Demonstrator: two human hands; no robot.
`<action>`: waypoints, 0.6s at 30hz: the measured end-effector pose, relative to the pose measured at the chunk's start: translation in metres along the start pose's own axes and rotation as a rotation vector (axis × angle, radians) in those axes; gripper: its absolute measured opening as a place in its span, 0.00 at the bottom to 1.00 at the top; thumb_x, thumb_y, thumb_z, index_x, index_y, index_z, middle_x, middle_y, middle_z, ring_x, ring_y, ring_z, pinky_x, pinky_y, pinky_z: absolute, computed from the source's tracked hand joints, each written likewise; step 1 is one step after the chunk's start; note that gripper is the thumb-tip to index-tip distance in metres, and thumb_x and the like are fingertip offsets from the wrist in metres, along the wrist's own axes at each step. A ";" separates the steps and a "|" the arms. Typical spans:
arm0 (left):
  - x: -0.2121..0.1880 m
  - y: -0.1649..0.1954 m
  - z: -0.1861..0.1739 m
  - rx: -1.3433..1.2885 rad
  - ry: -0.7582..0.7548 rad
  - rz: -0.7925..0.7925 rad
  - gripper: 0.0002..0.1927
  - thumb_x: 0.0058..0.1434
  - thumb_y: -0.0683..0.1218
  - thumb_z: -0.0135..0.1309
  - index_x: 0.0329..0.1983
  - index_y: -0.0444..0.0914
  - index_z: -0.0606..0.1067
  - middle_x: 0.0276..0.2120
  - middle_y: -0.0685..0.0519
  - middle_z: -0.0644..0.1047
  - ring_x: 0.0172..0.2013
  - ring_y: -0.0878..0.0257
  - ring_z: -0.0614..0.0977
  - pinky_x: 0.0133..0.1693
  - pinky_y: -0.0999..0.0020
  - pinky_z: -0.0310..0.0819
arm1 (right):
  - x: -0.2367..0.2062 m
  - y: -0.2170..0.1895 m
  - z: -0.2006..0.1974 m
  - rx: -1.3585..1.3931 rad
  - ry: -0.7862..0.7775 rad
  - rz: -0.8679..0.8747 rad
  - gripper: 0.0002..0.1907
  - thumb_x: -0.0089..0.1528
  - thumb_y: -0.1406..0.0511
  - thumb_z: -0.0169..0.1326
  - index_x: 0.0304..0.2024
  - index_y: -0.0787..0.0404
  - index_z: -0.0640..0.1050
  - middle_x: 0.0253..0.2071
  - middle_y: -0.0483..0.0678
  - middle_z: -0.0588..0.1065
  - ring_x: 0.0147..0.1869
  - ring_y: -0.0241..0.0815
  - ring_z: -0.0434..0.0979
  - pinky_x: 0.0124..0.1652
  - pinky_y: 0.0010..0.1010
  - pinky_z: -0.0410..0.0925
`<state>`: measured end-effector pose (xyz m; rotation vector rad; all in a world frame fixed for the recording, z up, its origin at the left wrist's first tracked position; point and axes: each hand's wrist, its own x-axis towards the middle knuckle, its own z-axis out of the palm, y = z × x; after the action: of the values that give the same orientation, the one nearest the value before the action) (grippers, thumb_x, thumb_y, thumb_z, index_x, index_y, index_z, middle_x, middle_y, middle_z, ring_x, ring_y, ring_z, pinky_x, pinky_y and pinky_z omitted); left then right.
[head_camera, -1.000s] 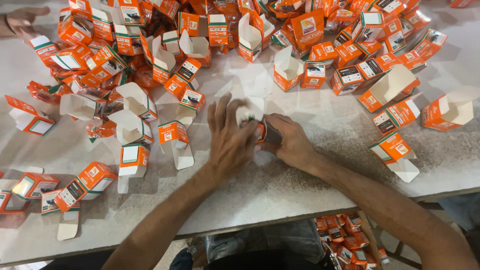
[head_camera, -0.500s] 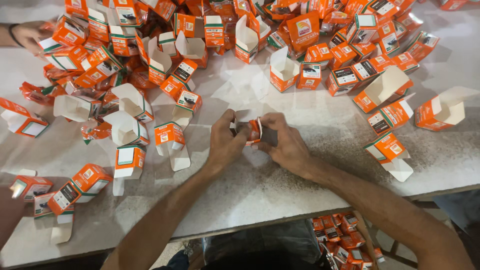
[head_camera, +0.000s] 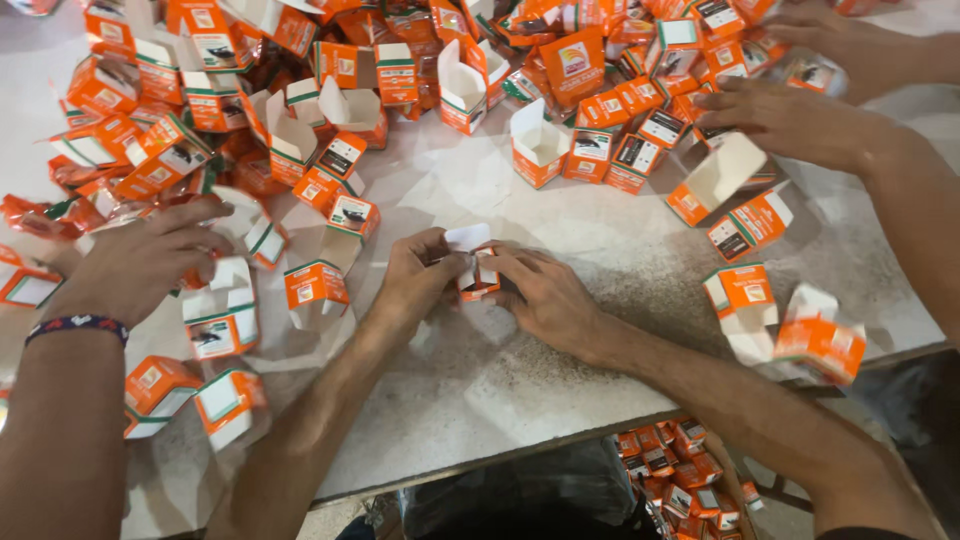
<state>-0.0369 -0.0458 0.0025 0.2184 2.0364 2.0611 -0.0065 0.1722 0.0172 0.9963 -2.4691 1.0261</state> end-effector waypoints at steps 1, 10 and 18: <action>0.000 0.000 0.007 0.130 0.042 0.100 0.05 0.65 0.38 0.57 0.39 0.29 0.78 0.29 0.47 0.77 0.26 0.65 0.76 0.30 0.66 0.72 | 0.000 -0.001 -0.001 0.003 0.001 -0.004 0.22 0.60 0.63 0.64 0.53 0.62 0.72 0.57 0.59 0.77 0.61 0.61 0.76 0.56 0.47 0.70; -0.036 0.020 0.011 0.585 0.008 0.750 0.19 0.60 0.39 0.63 0.54 0.32 0.75 0.59 0.40 0.76 0.58 0.46 0.81 0.52 0.59 0.80 | -0.002 -0.004 -0.008 0.235 -0.061 0.274 0.27 0.59 0.68 0.61 0.55 0.60 0.62 0.52 0.57 0.77 0.57 0.62 0.79 0.49 0.46 0.73; -0.035 0.021 0.015 0.666 0.014 0.761 0.12 0.62 0.39 0.62 0.48 0.35 0.75 0.62 0.40 0.76 0.64 0.42 0.77 0.57 0.55 0.80 | 0.002 -0.004 -0.010 0.277 -0.092 0.273 0.28 0.60 0.66 0.65 0.55 0.59 0.63 0.50 0.54 0.78 0.55 0.57 0.82 0.48 0.44 0.74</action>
<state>0.0000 -0.0405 0.0261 1.2550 2.8792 1.5618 -0.0049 0.1762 0.0276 0.8085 -2.6408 1.4725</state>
